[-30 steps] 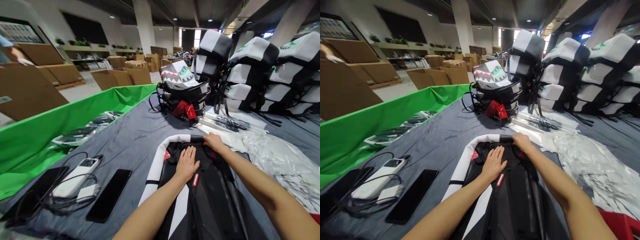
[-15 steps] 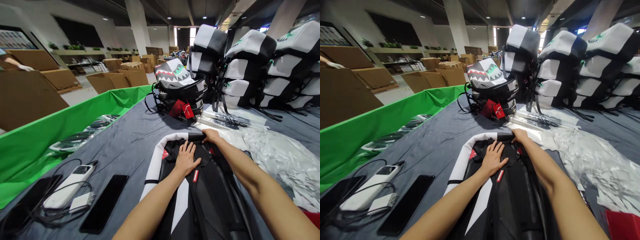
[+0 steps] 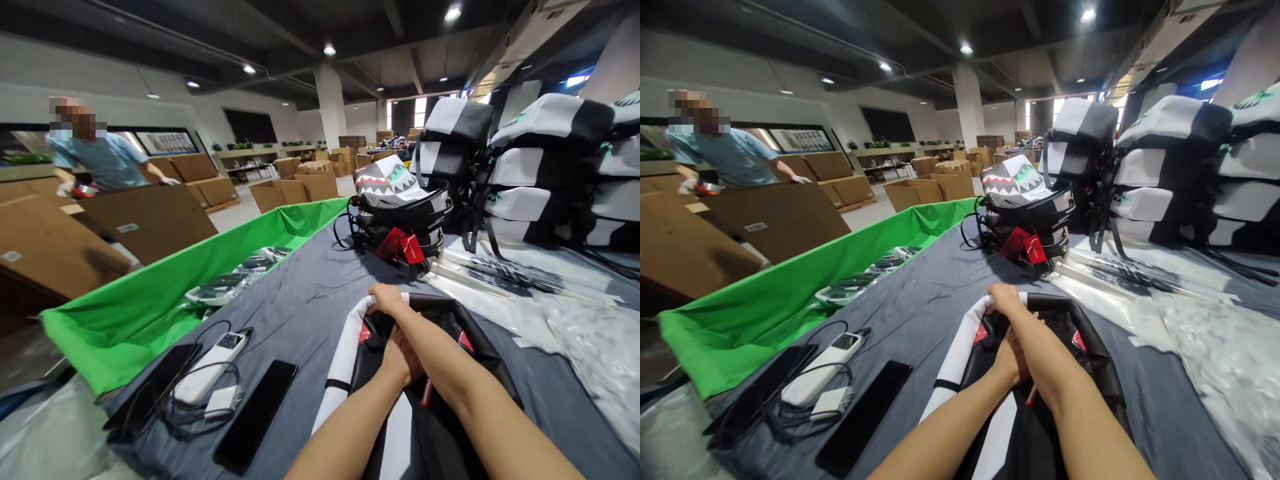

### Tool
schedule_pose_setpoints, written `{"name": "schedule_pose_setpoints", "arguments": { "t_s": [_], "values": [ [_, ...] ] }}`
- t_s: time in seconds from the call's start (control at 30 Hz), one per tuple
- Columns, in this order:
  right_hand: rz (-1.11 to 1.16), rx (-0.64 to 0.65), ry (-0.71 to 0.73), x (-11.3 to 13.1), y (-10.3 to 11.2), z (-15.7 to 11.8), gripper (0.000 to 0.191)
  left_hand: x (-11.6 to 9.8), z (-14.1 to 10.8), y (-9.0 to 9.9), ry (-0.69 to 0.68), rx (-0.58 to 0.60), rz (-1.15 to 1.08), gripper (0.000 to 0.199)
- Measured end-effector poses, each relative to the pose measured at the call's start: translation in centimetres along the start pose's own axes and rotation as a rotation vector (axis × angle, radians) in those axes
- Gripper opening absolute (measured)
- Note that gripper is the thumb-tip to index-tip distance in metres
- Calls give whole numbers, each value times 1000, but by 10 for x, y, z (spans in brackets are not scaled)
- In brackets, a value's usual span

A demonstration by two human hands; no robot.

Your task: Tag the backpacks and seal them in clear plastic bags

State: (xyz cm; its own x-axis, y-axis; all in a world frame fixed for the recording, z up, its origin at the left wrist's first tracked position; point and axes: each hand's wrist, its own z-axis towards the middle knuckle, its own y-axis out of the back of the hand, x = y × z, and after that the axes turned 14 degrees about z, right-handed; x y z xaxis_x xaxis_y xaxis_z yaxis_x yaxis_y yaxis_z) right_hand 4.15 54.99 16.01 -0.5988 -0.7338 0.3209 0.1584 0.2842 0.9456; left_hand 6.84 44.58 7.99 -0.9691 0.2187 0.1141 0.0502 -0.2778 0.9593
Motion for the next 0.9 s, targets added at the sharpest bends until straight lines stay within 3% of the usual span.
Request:
{"name": "schedule_pose_setpoints", "arguments": {
  "t_s": [0.1,0.2,0.3,0.4,0.47,0.53,0.6,0.67,0.73,0.83,0.9],
  "values": [
    [32,-73,-33,-1,-5,9,33,14,8,-9,-53,-22,-9,58],
    [63,-152,25,2,1,-17,43,20,16,-14,-54,-90,-51,49],
    [129,-175,159,3,0,-86,48,16,19,-15,89,-199,-140,42],
    [263,-55,571,4,-10,-170,14,17,21,-14,257,-287,-264,43],
    [296,47,762,7,-21,-211,18,21,22,-11,334,-318,-344,39],
    [234,79,678,8,-35,-230,27,22,19,-3,358,-327,-409,39],
    [170,36,472,5,-48,-229,30,19,7,16,322,-317,-453,39],
    [161,-8,327,0,-59,-220,26,12,-18,46,230,-282,-484,33],
    [194,-62,248,-5,-67,-212,21,2,-53,83,28,-178,-535,32],
    [232,-103,198,-5,-75,-210,20,-16,-106,129,-577,157,-631,38],
    [242,-127,174,-4,-77,-211,21,-28,-127,138,-783,209,-537,38]
  ]
}}
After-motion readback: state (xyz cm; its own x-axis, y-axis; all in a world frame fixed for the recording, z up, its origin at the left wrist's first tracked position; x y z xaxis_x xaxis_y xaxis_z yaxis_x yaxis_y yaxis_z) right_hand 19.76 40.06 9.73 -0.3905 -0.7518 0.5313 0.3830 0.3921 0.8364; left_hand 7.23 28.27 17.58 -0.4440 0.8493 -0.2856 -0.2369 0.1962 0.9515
